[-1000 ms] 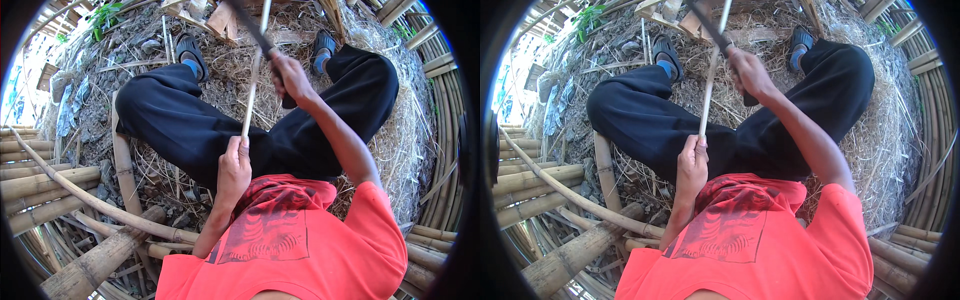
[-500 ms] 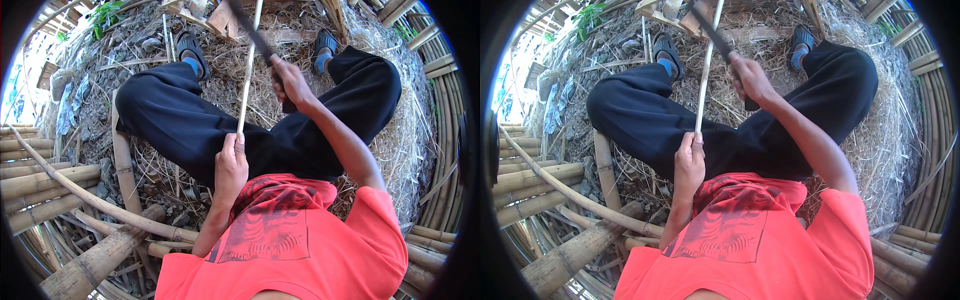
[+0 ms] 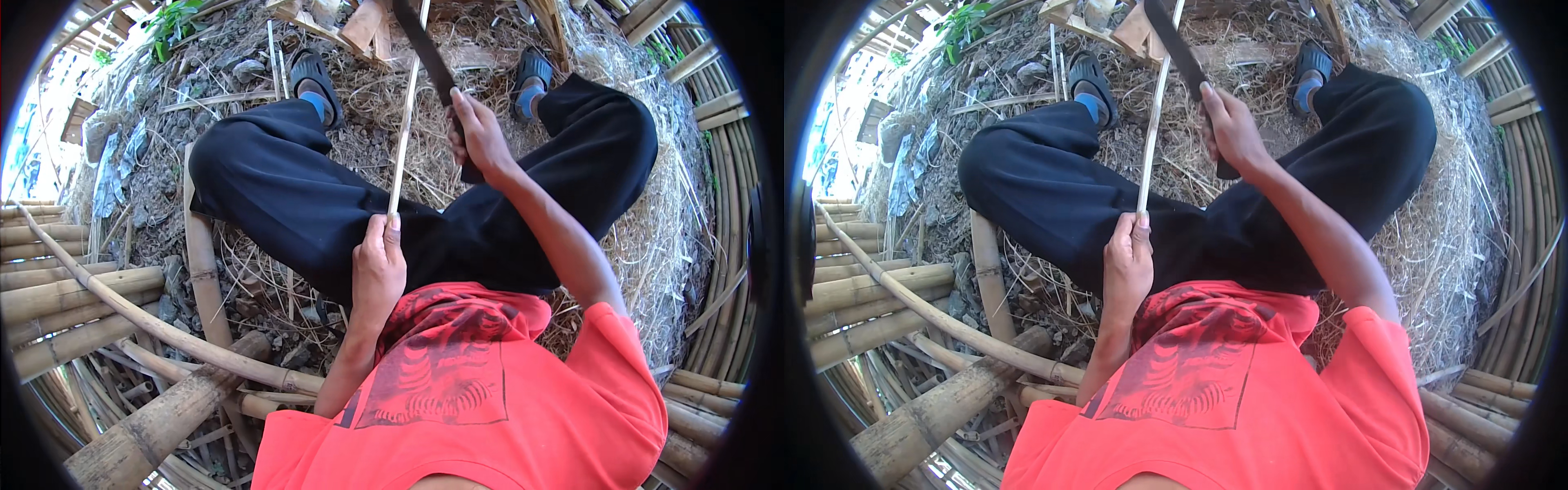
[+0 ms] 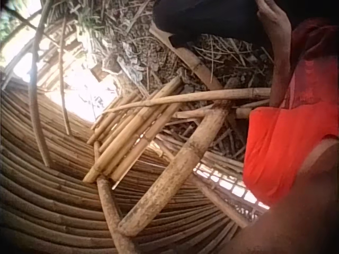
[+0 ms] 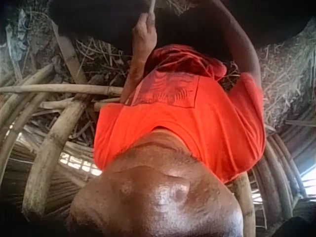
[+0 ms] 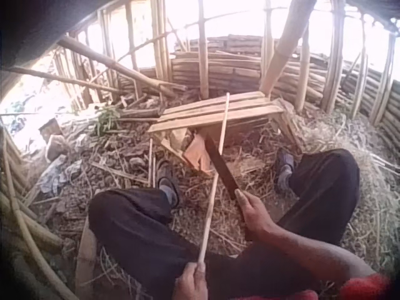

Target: The person shaves a long, thin stick using a large knife, holding the stick in their left hand and making repeated downward strokes with the blade held in their right hand.

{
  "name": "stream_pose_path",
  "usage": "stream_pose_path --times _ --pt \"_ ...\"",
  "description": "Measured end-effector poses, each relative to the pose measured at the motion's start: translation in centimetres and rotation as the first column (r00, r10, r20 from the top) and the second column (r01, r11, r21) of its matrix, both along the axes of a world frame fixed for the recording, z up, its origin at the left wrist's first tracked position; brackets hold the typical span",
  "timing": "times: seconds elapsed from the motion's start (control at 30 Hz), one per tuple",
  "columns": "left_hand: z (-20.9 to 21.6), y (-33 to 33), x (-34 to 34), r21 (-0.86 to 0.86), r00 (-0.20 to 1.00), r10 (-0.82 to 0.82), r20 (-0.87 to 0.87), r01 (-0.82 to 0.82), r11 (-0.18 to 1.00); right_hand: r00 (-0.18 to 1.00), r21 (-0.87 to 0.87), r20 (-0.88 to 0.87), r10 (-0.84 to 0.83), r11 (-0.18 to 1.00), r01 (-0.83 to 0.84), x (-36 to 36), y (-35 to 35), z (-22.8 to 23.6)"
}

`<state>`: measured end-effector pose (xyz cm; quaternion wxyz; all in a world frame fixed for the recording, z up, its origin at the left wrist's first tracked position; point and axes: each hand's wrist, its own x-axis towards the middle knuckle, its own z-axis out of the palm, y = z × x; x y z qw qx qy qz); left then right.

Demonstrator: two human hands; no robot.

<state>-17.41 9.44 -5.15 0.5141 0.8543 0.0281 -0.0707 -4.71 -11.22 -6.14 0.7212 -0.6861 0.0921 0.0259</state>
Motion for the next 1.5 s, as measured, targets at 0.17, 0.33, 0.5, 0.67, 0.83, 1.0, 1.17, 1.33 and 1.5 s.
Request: stream_pose_path --times 0.17,0.33,0.5,0.67,0.83,1.0,1.17,1.33,1.5 --pt "-1.1 0.9 -0.3 0.004 0.995 0.081 -0.061 -0.081 0.997 0.917 -0.249 -0.113 0.383 0.882 -0.400 -1.9 -0.1 0.0" --pt "-1.0 0.7 -0.4 -0.003 0.999 0.040 0.022 -0.040 0.999 0.956 -0.071 -0.147 0.255 0.961 -0.267 -1.2 -0.3 0.1" --pt "-0.3 0.2 -0.3 0.010 0.996 0.046 0.075 -0.047 0.999 0.982 -0.053 -0.102 0.158 0.985 -0.164 -0.4 -0.1 -0.1" --pt "-0.8 0.7 -0.3 0.034 0.997 0.056 -0.055 -0.054 0.998 0.909 -0.175 -0.175 0.377 0.897 -0.406 -1.9 0.1 0.0" --pt "-1.3 0.4 -0.3 -0.044 1.000 0.027 0.000 -0.027 0.999 0.905 -0.191 -0.185 0.383 0.889 -0.415 -1.2 0.0 0.7" --pt "-1.7 0.1 -0.1 0.000 0.999 0.036 -0.010 -0.036 0.999 0.986 -0.055 -0.093 0.139 0.988 -0.144 -1.3 0.3 -0.1" --pt "-2.6 -0.2 -0.1 0.017 0.999 0.027 0.019 -0.027 0.999 0.866 -0.246 -0.259 0.428 0.838 -0.487 -1.7 -0.2 0.0" --pt "-2.7 -0.3 0.0 0.010 0.998 0.027 0.051 -0.028 1.000 0.959 -0.246 -0.158 0.236 0.931 -0.270 -1.4 0.0 -0.3" --pt "-2.8 -0.3 0.0 -0.009 0.999 0.025 0.035 -0.025 1.000 0.970 -0.383 -0.027 0.240 0.894 -0.232 -1.1 -0.5 -0.3"
